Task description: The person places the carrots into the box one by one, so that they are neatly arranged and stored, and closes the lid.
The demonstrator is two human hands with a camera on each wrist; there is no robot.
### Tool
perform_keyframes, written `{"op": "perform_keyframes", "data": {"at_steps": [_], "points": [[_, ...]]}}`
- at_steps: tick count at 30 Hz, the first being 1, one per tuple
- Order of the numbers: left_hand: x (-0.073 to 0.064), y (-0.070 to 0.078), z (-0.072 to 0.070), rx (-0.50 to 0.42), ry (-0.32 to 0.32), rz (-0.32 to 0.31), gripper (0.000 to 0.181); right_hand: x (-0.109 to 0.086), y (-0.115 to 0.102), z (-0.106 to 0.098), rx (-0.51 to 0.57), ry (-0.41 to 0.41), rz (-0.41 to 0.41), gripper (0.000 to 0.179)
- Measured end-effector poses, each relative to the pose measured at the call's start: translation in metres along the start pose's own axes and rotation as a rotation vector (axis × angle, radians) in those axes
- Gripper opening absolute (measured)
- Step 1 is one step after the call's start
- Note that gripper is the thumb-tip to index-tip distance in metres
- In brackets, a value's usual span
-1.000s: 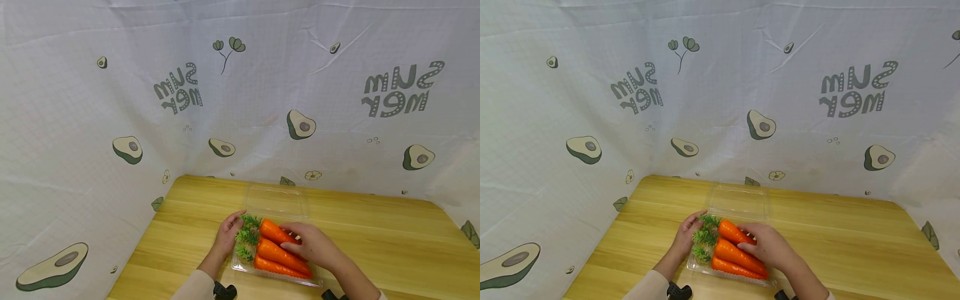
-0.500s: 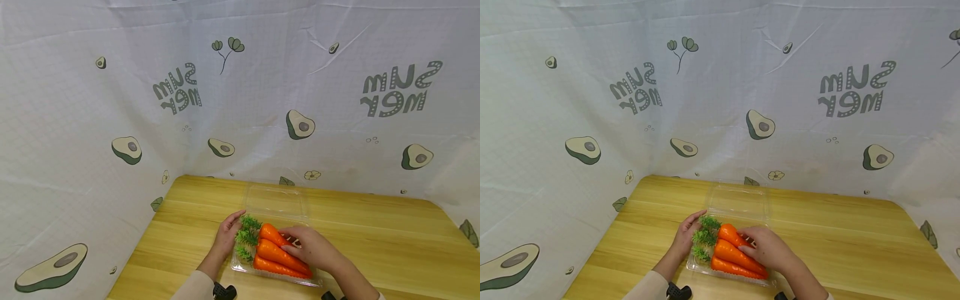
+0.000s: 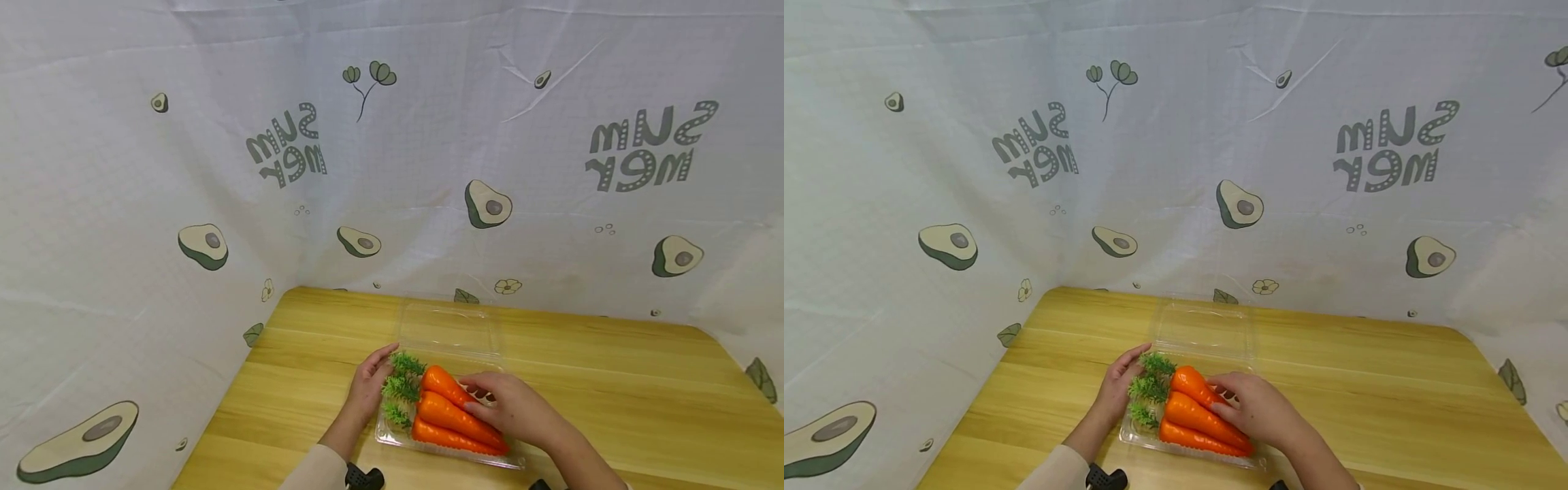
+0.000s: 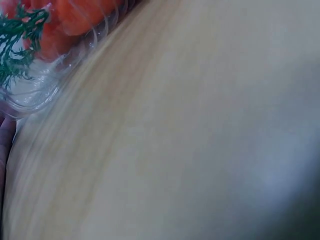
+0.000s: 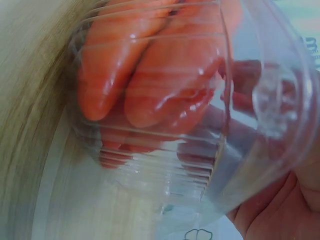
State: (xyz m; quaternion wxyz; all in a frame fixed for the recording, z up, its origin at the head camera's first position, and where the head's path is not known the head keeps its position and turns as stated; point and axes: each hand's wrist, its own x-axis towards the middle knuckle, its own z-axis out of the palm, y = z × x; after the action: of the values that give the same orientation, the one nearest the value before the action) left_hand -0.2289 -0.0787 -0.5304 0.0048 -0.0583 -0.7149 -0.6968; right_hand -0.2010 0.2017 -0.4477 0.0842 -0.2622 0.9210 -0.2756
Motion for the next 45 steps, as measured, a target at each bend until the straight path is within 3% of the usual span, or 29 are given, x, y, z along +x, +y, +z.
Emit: {"op": "perform_keyframes", "data": {"at_steps": [5,12,17,22,26,31,36,41,45], "points": [[-0.001,-0.001,0.0,-0.031,0.018,0.004,0.041,-0.007,0.0,-0.005,0.001,0.03,0.046,0.039],[0.001,-0.002,-0.002,-0.329,0.004,-0.094,0.048,-0.013,0.005,-0.017,-0.057,0.151,0.064,0.031],[0.002,0.003,-0.006,-0.441,0.015,-0.135,0.048,-0.017,0.009,-0.03,-0.097,0.238,0.054,0.029],[0.002,0.005,-0.007,-0.477,0.018,-0.139,0.046,-0.021,0.015,-0.037,-0.085,0.287,0.107,0.029],[0.004,0.006,-0.008,-0.447,0.011,-0.155,0.05,-0.018,0.024,-0.035,-0.028,0.326,0.168,0.032],[0.012,0.009,-0.014,-0.361,-0.033,-0.193,0.056,-0.01,0.043,-0.03,0.133,0.295,0.327,0.054],[0.022,0.014,-0.024,-0.228,-0.12,-0.232,0.063,-0.004,0.06,-0.025,0.444,0.227,0.443,0.069],[0.034,0.021,-0.03,-0.192,-0.171,-0.325,0.065,-0.001,0.076,-0.018,0.786,0.138,0.451,0.062],[0.042,0.027,-0.03,-0.173,-0.208,-0.366,0.064,-0.002,0.087,-0.015,1.033,0.073,0.399,0.039]]}}
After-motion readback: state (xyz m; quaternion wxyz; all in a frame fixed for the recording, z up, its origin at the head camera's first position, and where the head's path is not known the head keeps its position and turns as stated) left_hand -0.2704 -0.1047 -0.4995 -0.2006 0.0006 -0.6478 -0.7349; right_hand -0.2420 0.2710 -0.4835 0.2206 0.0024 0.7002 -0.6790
